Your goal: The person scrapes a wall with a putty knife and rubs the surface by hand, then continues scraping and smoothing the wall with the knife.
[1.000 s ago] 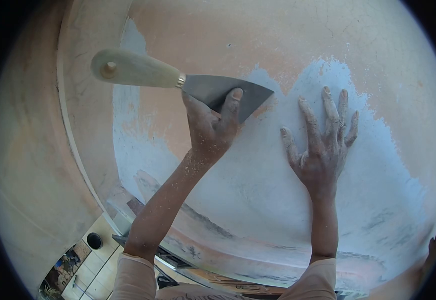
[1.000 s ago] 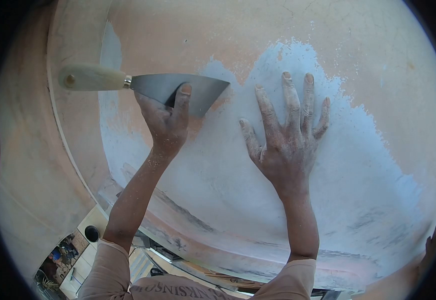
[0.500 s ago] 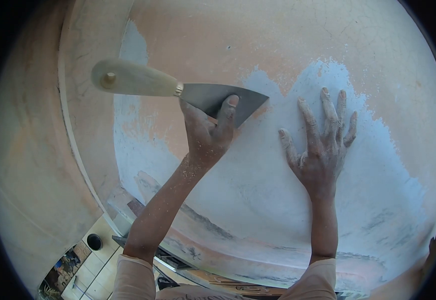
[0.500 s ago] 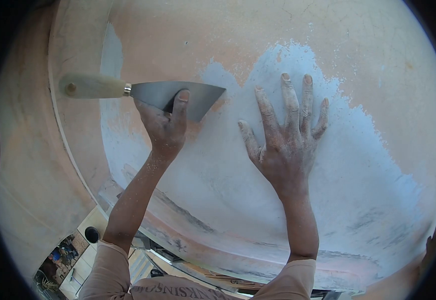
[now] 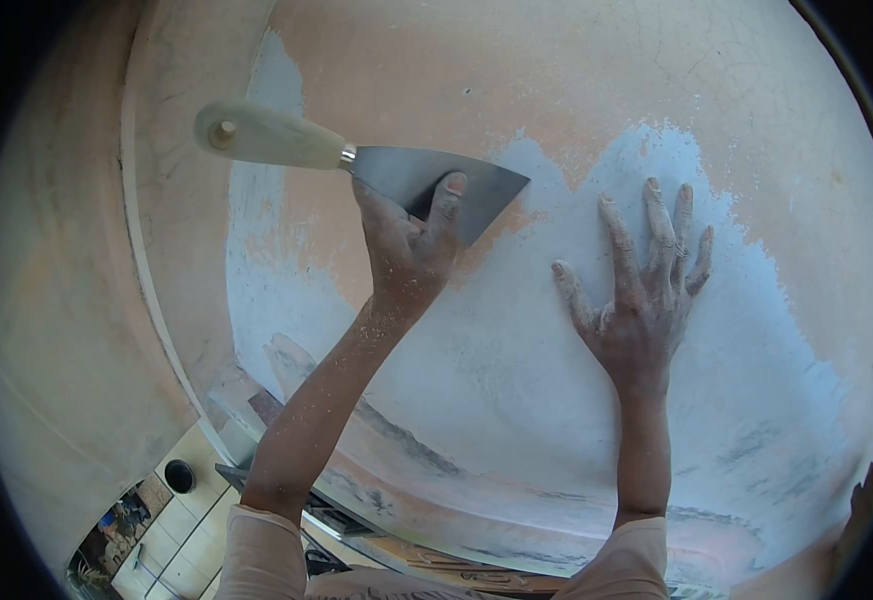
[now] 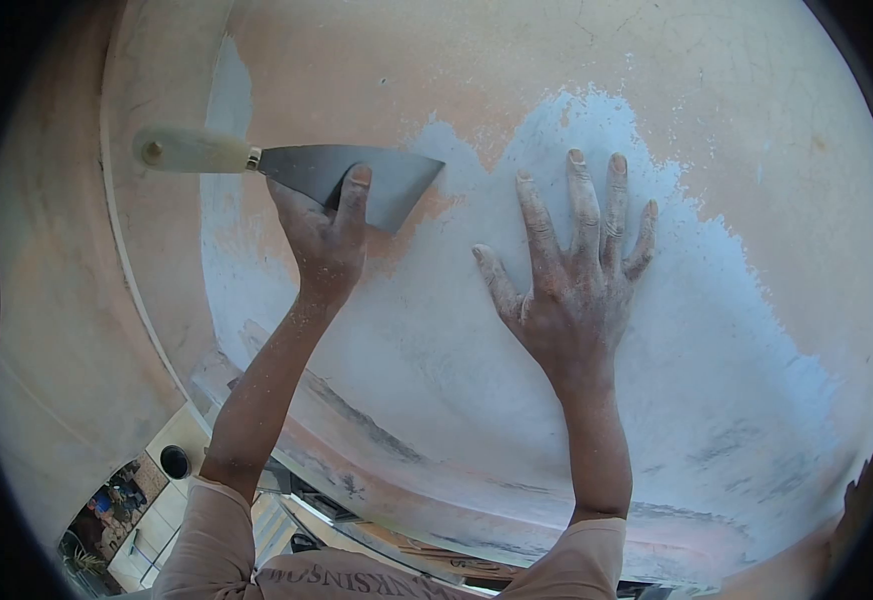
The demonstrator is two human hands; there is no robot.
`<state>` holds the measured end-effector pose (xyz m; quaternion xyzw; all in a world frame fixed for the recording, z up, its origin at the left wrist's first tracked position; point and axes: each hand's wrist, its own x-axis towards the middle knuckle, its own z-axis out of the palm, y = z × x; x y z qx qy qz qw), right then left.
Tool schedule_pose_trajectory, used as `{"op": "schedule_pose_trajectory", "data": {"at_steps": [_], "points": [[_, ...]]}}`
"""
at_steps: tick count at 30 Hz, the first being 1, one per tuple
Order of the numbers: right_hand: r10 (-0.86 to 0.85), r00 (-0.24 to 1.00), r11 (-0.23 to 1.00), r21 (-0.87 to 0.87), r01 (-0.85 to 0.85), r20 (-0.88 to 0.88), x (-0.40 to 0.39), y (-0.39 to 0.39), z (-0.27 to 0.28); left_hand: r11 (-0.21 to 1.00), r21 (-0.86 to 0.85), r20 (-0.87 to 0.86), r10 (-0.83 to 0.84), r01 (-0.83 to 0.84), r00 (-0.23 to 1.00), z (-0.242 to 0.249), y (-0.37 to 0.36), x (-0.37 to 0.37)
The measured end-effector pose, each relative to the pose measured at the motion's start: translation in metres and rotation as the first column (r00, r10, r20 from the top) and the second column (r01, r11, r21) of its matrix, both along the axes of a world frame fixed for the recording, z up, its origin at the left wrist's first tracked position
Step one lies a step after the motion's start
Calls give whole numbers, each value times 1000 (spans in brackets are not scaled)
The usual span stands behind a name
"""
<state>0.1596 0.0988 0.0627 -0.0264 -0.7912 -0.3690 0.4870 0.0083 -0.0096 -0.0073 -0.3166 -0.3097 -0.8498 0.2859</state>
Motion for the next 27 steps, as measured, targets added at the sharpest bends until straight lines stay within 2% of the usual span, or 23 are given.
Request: {"op": "schedule_pose_trajectory", "data": {"at_steps": [2,3,5,6,7,10,11,12,14,15,17,19,20,22,25,27], "points": [[-9,1000,1000,6,9,0,-1,0,-1,997,31,22,-67,66,998,-1,0,2],[-11,1000,1000,1,11,6,-1,0,-1,995,-55,-69,79,-83,994,-11,9,4],[-15,1000,1000,-11,16,14,0,-1,-1,907,-125,-266,360,-403,894,-31,25,7],[-14,1000,1000,-6,14,10,-1,0,-1,972,-136,-147,170,-190,974,-26,19,9],[-15,1000,1000,3,15,12,-1,1,-2,993,-115,-23,-37,34,999,-18,11,12],[-20,1000,1000,17,20,16,0,3,-2,994,90,80,-76,69,994,5,-4,0],[-17,1000,1000,19,17,9,-1,3,-2,992,14,-68,126,-125,990,-2,3,-1],[-16,1000,1000,13,16,5,-2,2,-1,946,-34,-229,307,-323,924,-18,16,-2],[-21,1000,1000,8,21,10,0,0,-1,930,-68,-289,329,-362,899,-26,22,-1],[-19,1000,1000,14,19,12,0,1,-1,978,-52,-178,190,-202,965,-18,17,2],[-11,1000,1000,21,10,7,-1,3,-1,993,31,23,-117,117,993,0,1,7],[-11,1000,1000,17,11,7,-1,2,-1,998,-60,-69,-34,30,997,-11,10,9],[-11,1000,1000,16,11,7,-1,1,-1,990,-88,-145,92,-106,985,-17,13,7],[-15,1000,1000,24,15,10,0,2,-1,998,-63,-9,-7,7,1000,-8,3,6],[-13,1000,1000,19,13,14,0,2,-1,999,34,-43,-26,27,999,-12,7,3],[-8,1000,1000,18,8,7,-2,1,-1,999,-19,-72,40,-41,997,-13,5,0]]}}
